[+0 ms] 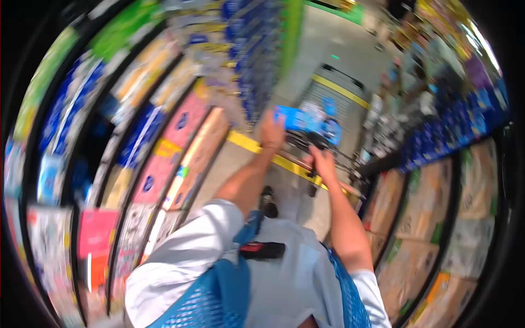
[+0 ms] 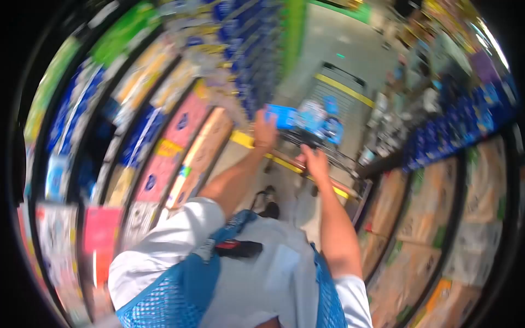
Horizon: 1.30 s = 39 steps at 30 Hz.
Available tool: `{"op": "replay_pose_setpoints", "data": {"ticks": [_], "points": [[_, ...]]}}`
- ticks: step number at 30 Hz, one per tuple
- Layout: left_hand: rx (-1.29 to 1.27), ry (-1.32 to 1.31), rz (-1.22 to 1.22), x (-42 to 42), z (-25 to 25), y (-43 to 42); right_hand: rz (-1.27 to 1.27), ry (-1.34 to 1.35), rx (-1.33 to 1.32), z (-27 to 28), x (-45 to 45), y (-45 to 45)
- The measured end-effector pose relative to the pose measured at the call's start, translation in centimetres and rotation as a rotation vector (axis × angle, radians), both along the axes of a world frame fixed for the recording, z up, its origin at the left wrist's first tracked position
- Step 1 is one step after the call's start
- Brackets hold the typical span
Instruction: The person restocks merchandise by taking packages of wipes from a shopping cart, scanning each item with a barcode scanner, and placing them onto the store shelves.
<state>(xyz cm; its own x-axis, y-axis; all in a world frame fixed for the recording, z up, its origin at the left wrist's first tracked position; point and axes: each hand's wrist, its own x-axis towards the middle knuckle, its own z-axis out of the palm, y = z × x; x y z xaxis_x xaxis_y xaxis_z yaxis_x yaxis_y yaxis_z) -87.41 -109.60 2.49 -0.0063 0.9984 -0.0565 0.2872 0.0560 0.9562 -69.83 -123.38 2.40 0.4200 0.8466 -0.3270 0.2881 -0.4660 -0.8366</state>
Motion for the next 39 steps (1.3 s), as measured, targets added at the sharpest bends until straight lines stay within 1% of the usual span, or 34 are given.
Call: {"op": "replay_pose_setpoints", "data": {"ticks": [1, 2, 3, 5, 7, 8, 11, 12, 15, 18, 19, 21, 22, 24, 25, 26, 27, 28, 29, 30, 33, 34, 35, 36, 37, 38, 39], "points": [[0.004, 0.171, 0.056, -0.1, -3.8, 0.4, 0.011, 0.045, 0.012, -1.5, -0.2, -0.7], [0.02, 0.126, -0.004, -1.4, -2.4, -1.6, 0.021, 0.09, 0.023, -3.0, -0.3, -1.4], [0.075, 0.178, 0.008, -2.0, -2.5, -2.7, 0.023, 0.185, 0.088, -1.5, -1.5, -2.7], [0.238, 0.283, 0.037, -2.7, -2.2, -5.3, -0.04, 0.281, 0.157, -1.0, -2.8, -5.0], [0.389, 0.295, 0.087, -4.1, -3.0, -6.5, -0.068, 0.322, 0.174, 0.1, -4.8, -6.9], [0.468, 0.293, 0.096, -4.5, -3.3, -7.1, -0.081, 0.343, 0.162, -0.4, -5.3, -7.7], [0.291, 0.223, 0.044, -6.0, -4.1, -9.5, -0.068, 0.123, 0.146, -2.7, -6.0, -10.0], [0.28, 0.198, 0.046, -6.6, -3.5, -10.5, -0.078, 0.17, 0.173, -2.6, -6.7, -10.9], [0.358, 0.208, 0.039, -8.1, -4.4, -11.9, -0.071, 0.341, 0.216, -1.4, -8.9, -13.2], [0.33, 0.264, 0.037, -10.0, -4.4, -13.1, -0.137, 0.42, 0.204, 0.2, -11.1, -14.8], [0.333, 0.27, 0.046, -10.8, -4.2, -13.0, -0.118, 0.436, 0.207, 0.1, -11.6, -15.2], [0.316, 0.275, 0.043, -11.5, -4.7, -14.1, -0.108, 0.406, 0.177, 0.3, -12.5, -16.0], [0.131, 0.159, -0.013, -12.1, -3.5, -14.8, -0.111, 0.399, 0.196, -0.3, -13.2, -16.3], [0.169, 0.191, -0.001, -13.3, -3.9, -15.4, -0.098, 0.411, 0.194, -0.9, -14.4, -17.0], [0.169, 0.196, -0.029, -14.3, -3.0, -16.1, -0.104, 0.36, 0.188, -0.5, -15.2, -17.5], [0.115, 0.088, -0.038, -15.0, -2.4, -16.8, -0.101, 0.288, 0.193, 0.2, -16.1, -18.1], [0.16, 0.029, -0.05, -15.7, -2.1, -17.2, -0.059, 0.253, 0.145, -2.0, -15.8, -18.1], [0.246, -0.013, -0.056, -16.4, -2.4, -17.4, -0.065, 0.299, 0.171, -1.5, -16.8, -18.6], [0.274, -0.014, -0.034, -17.0, -2.0, -18.0, -0.104, 0.329, 0.165, -1.1, -17.9, -19.0], [0.233, -0.016, -0.04, -17.8, -1.4, -18.6, -0.11, 0.329, 0.143, 0.0, -19.0, -19.5], [0.235, 0.076, -0.119, -20.3, -1.2, -19.3, -0.135, 0.372, 0.155, 0.2, -21.4, -20.6], [0.288, 0.044, -0.098, -20.9, -1.8, -19.5, -0.132, 0.343, 0.131, -0.3, -22.2, -21.0], [0.288, 0.002, -0.107, -21.8, -2.2, -19.8, -0.129, 0.303, 0.126, -0.8, -22.8, -21.2], [0.308, -0.052, -0.119, -22.5, -2.4, -19.8, -0.164, 0.333, 0.184, -1.6, -23.8, -21.1], [0.279, -0.058, -0.138, -23.4, -2.5, -20.0, -0.186, 0.301, 0.163, -1.8, -24.4, -21.4], [0.259, -0.068, -0.153, -23.9, -2.5, -19.9, -0.191, 0.208, 0.23, -1.3, -25.5, -21.6], [0.249, -0.049, -0.175, -24.6, -2.4, -20.0, -0.214, 0.291, 0.194, -0.6, -26.5, -21.8]]}}
